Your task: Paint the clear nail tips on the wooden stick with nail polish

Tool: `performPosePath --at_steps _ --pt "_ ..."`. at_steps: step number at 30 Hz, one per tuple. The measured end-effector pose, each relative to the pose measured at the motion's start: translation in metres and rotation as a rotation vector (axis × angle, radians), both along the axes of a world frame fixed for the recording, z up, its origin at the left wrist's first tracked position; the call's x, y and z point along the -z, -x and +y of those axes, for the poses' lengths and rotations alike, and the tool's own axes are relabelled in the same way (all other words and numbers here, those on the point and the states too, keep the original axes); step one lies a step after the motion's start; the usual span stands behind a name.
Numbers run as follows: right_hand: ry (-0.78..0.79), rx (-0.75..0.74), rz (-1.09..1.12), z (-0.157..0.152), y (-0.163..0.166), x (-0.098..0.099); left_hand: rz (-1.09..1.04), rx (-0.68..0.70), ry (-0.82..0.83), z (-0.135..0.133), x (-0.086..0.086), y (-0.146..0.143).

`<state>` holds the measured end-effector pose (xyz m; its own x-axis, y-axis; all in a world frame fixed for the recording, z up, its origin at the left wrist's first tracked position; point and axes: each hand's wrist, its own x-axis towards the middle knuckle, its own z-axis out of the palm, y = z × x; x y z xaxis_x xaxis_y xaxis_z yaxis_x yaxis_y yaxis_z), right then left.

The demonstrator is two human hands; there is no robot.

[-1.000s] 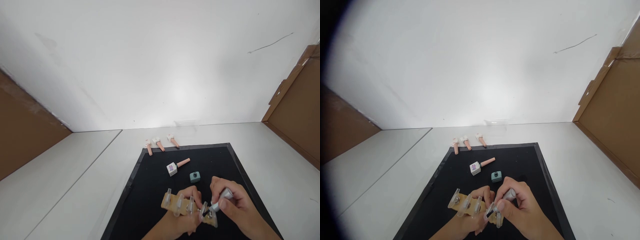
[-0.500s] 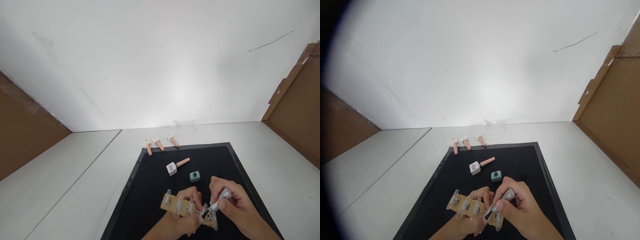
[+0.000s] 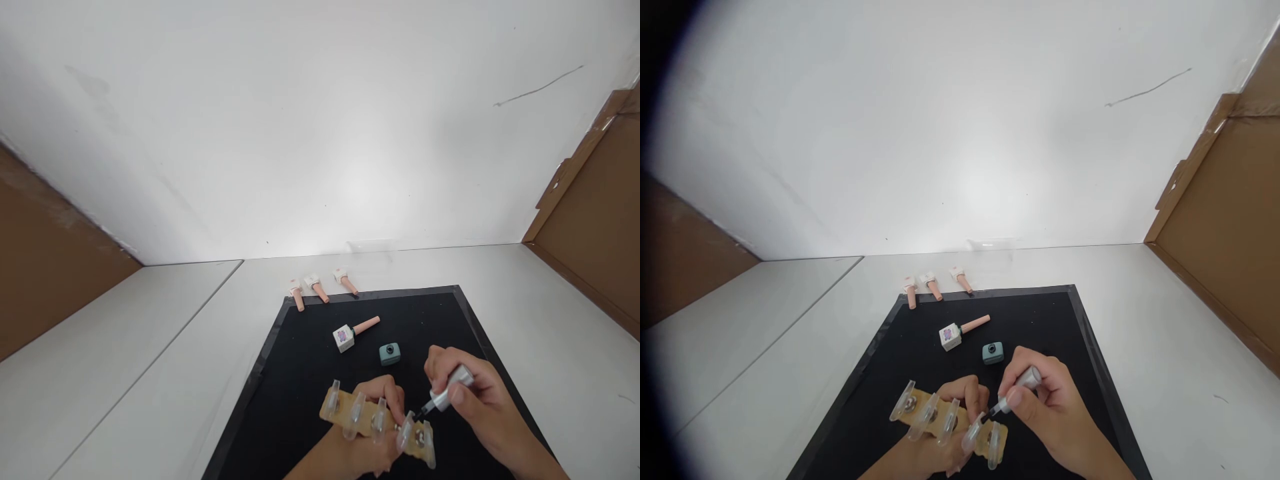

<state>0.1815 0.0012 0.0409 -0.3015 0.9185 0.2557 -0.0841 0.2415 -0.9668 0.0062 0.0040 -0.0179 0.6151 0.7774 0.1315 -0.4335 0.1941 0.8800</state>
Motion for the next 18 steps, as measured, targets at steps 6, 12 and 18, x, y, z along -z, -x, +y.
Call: performPosePath --at_steps 6,12,18 --pt "0.059 0.065 -0.056 0.001 0.001 -0.001 -0.057 0.025 0.039 -0.001 0.002 0.0" --pt "0.084 0.118 0.09 0.0 0.001 0.005 -0.083 0.036 0.078 -0.002 0.002 0.001" --pt "0.192 0.279 0.077 0.002 0.004 0.006 -0.092 -0.041 0.192 -0.001 -0.011 0.002"
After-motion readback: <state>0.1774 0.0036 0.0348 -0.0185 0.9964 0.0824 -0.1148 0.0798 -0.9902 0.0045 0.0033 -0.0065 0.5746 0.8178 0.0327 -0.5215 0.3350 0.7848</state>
